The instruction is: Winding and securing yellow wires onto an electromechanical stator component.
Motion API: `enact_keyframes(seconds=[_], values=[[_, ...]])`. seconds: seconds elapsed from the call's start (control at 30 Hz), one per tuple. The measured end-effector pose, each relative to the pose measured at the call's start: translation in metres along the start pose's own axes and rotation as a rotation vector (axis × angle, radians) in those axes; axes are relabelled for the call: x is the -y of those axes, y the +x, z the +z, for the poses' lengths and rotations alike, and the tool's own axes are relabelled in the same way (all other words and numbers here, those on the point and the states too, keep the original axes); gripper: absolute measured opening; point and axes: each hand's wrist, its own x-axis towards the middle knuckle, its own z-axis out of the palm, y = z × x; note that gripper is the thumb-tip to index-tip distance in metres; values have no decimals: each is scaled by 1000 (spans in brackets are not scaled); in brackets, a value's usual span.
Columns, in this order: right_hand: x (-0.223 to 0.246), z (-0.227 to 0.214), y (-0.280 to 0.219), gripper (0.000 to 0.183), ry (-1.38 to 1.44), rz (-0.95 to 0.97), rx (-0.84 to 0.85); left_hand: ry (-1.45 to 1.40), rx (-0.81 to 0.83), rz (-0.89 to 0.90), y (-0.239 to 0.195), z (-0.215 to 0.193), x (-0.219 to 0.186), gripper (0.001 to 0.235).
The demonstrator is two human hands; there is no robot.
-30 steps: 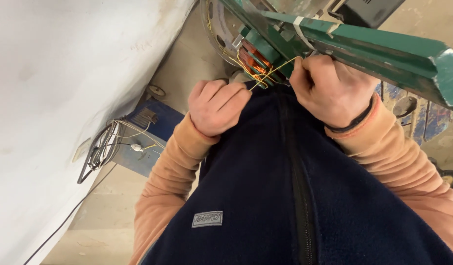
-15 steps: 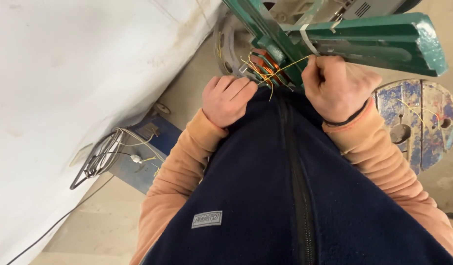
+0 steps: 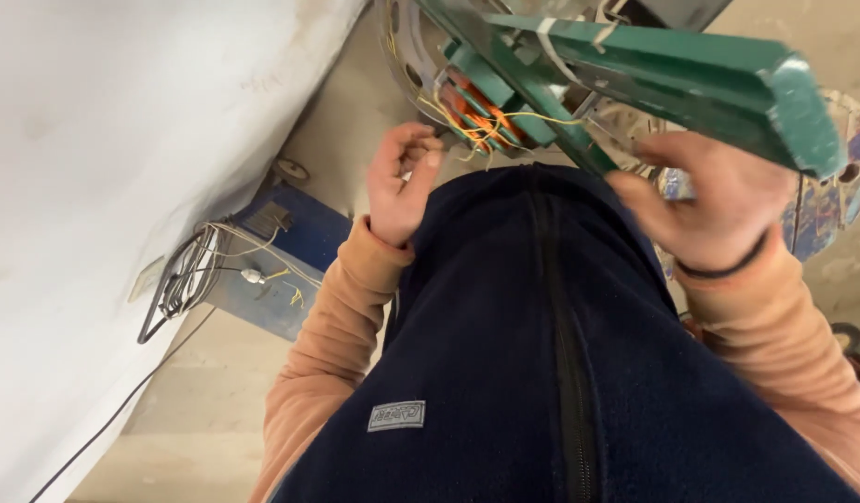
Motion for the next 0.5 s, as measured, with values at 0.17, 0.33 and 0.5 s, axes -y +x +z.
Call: enact_keyframes(seconds=[0.17, 0.33, 0.5], values=[[-60, 12, -84, 39, 385, 318, 203, -235, 232, -202, -9, 38, 12, 46], [-65, 5, -80, 48, 354, 363, 419, -19, 280, -324, -30, 81, 48, 53], [-87, -55, -89, 55, 968, 211, 245, -206, 596, -314, -57, 140, 48, 63]])
